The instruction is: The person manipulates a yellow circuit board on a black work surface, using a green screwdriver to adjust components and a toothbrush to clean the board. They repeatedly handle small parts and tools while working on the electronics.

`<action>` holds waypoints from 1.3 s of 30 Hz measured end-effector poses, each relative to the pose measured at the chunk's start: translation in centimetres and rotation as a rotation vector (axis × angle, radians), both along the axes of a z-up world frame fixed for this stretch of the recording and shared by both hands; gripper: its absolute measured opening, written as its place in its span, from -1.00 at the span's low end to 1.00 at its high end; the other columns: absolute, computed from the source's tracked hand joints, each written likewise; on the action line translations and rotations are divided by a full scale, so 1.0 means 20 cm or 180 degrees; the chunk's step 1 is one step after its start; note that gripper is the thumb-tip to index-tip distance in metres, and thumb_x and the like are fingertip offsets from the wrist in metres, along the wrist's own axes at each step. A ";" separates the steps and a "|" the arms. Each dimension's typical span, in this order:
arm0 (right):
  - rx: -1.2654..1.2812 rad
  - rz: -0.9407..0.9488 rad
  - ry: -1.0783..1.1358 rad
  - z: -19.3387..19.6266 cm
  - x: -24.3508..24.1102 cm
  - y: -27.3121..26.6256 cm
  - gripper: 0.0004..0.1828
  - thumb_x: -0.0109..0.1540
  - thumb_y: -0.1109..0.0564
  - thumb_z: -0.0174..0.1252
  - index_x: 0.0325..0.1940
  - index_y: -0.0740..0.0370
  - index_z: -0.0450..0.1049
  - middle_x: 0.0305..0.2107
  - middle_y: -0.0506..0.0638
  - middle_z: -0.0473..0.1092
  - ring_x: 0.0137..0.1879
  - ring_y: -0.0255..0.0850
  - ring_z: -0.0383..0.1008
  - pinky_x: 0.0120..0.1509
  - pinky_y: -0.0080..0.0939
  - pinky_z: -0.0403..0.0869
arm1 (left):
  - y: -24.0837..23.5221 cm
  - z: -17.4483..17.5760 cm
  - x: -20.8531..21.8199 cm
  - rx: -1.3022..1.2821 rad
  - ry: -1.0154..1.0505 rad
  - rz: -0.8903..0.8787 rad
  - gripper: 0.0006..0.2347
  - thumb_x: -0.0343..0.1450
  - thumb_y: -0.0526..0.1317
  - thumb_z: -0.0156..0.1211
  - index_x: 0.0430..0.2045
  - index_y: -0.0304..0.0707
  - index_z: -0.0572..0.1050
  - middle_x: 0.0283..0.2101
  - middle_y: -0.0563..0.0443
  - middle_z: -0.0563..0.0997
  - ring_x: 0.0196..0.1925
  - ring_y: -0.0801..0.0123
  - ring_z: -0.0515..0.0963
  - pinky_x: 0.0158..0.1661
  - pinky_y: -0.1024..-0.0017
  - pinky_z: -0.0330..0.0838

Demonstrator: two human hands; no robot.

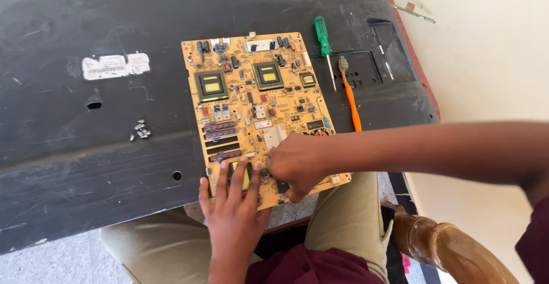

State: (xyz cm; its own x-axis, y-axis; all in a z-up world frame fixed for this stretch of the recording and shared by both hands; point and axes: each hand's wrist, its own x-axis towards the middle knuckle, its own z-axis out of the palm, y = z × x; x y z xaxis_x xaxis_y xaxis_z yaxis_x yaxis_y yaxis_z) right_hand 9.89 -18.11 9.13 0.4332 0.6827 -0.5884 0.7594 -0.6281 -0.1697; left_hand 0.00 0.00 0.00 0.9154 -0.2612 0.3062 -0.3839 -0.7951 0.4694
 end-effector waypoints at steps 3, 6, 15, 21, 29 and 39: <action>-0.0696 0.0287 0.0264 0.06 0.01 0.07 -0.62 0.04 -0.15 0.31 -0.39 0.24 0.64 -0.49 0.10 0.54 -0.33 0.07 0.57 -0.29 0.08 0.52 | -0.02 0.00 0.01 -0.0037 -0.0072 0.0035 -0.39 0.07 -0.05 0.44 0.07 -0.04 0.54 0.30 0.06 0.40 0.38 0.09 0.30 0.30 -0.29 -0.01; -0.0830 0.0059 0.0303 0.08 0.00 0.15 -0.60 -0.04 -0.15 0.34 -0.33 0.20 0.63 -0.49 0.07 0.53 -0.31 0.05 0.58 -0.29 0.08 0.53 | -0.02 0.00 0.01 -0.0016 -0.0183 0.0080 -0.41 0.08 -0.07 0.42 0.07 -0.06 0.55 0.29 0.04 0.40 0.37 0.07 0.31 0.28 -0.30 -0.01; -0.0266 -0.0995 -0.0109 -0.06 -0.14 0.08 -0.59 -0.02 -0.01 0.39 -0.19 0.26 0.57 -0.29 0.11 0.53 -0.12 0.09 0.59 -0.16 0.13 0.56 | -0.01 0.01 0.00 0.0035 -0.0175 0.0024 -0.41 0.10 -0.11 0.36 0.10 -0.04 0.51 0.29 0.04 0.39 0.37 0.10 0.30 0.27 -0.32 -0.01; 0.1409 -0.3142 0.0177 -0.09 -0.32 -0.06 -0.54 -0.01 -0.05 0.41 -0.17 0.26 0.49 -0.36 0.15 0.54 -0.15 0.07 0.62 -0.05 0.01 0.55 | -0.08 0.00 -0.04 0.0153 -0.0297 0.0414 -0.42 0.24 -0.01 0.27 0.19 -0.18 0.46 0.25 0.00 0.43 0.35 0.12 0.36 0.20 -0.25 0.08; 0.0667 -0.3228 -0.0491 -0.10 -0.31 0.03 -0.67 -0.02 0.03 0.36 -0.33 0.32 0.55 -0.37 0.27 0.52 -0.10 0.17 0.56 0.00 0.07 0.51 | -0.16 0.00 -0.07 0.0466 -0.0466 0.0870 -0.43 0.18 -0.10 0.25 0.16 -0.09 0.51 0.21 0.08 0.50 0.31 0.26 0.45 0.26 -0.26 0.01; 0.1336 -0.4050 -0.0919 -0.13 -0.46 0.07 -0.65 0.05 -0.02 0.36 -0.37 0.33 0.51 -0.50 0.24 0.50 -0.26 0.16 0.57 -0.13 0.09 0.51 | -0.21 0.01 -0.06 0.0276 -0.0342 0.0987 -0.42 0.21 -0.05 0.27 0.18 -0.14 0.46 0.23 -0.03 0.47 0.36 0.17 0.38 0.22 -0.29 0.02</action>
